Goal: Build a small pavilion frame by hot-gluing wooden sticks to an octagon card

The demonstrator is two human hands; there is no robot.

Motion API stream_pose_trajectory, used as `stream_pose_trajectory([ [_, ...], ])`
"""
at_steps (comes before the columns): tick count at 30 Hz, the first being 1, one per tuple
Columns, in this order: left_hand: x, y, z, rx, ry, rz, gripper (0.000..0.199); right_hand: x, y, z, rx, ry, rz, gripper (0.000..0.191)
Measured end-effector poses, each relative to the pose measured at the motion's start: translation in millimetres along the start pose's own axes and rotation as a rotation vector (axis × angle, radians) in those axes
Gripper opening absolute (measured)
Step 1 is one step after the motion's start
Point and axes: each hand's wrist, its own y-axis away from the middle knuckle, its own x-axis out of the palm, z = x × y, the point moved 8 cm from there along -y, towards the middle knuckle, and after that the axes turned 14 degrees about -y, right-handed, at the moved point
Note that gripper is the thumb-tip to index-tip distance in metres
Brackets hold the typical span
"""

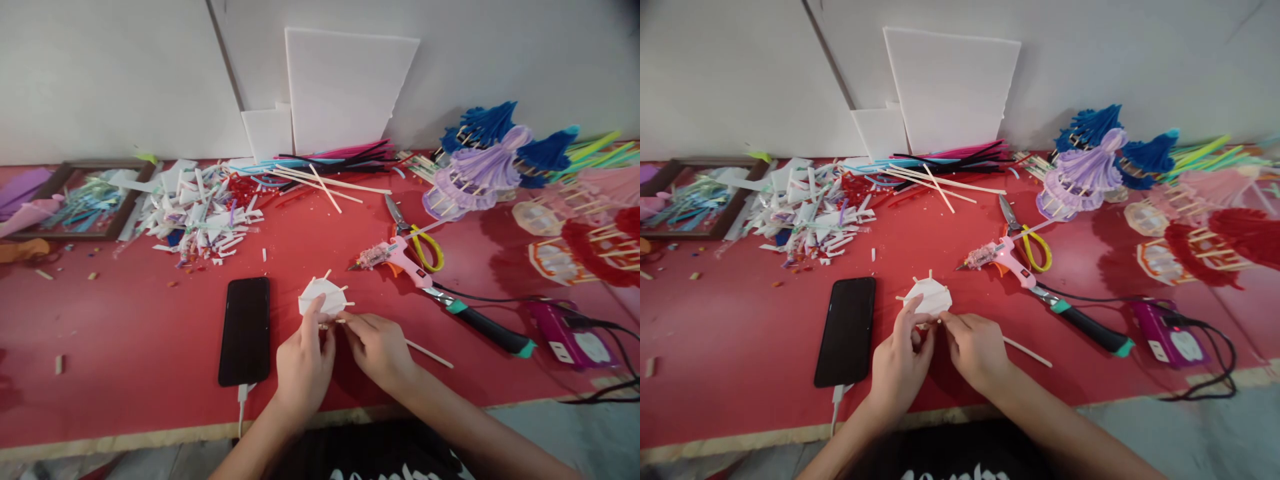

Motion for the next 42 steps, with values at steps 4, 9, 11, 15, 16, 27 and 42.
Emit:
stream_pose_trajectory([
  [4, -0.8, 0, -1, 0.012, -0.002, -0.002, 0.054, 0, 0, 0, -0.022, 0.003, 0.010, 0.033],
  [9, -1.8, 0, -1, 0.006, -0.008, -0.013, 0.053, -2, 0, 0, -0.010, -0.018, 0.017, 0.029],
  [11, -2.2, 0, -1, 0.013, -0.008, -0.022, 0.052, -3, -1, 1, 0.005, -0.028, 0.019, 0.026],
  [15, -0.5, 0, 1, 0.003, 0.026, -0.014, 0.051, -4, 0, 1, 0.013, -0.041, 0.013, 0.025],
  [16, -0.1, 0, 2, -0.001, 0.035, -0.009, 0.051, -4, 1, 1, 0.011, -0.043, 0.006, 0.025],
  [27, -3.7, -5, -2, 0.058, -0.028, 0.009, 0.045, -1, 0, -1, 0.014, -0.046, -0.010, 0.025],
  [42, -6.0, -20, -3, 0.159, 0.008, 0.206, 0.055, -26, 4, -5, 0.023, -0.220, 0.090, 0.014],
])
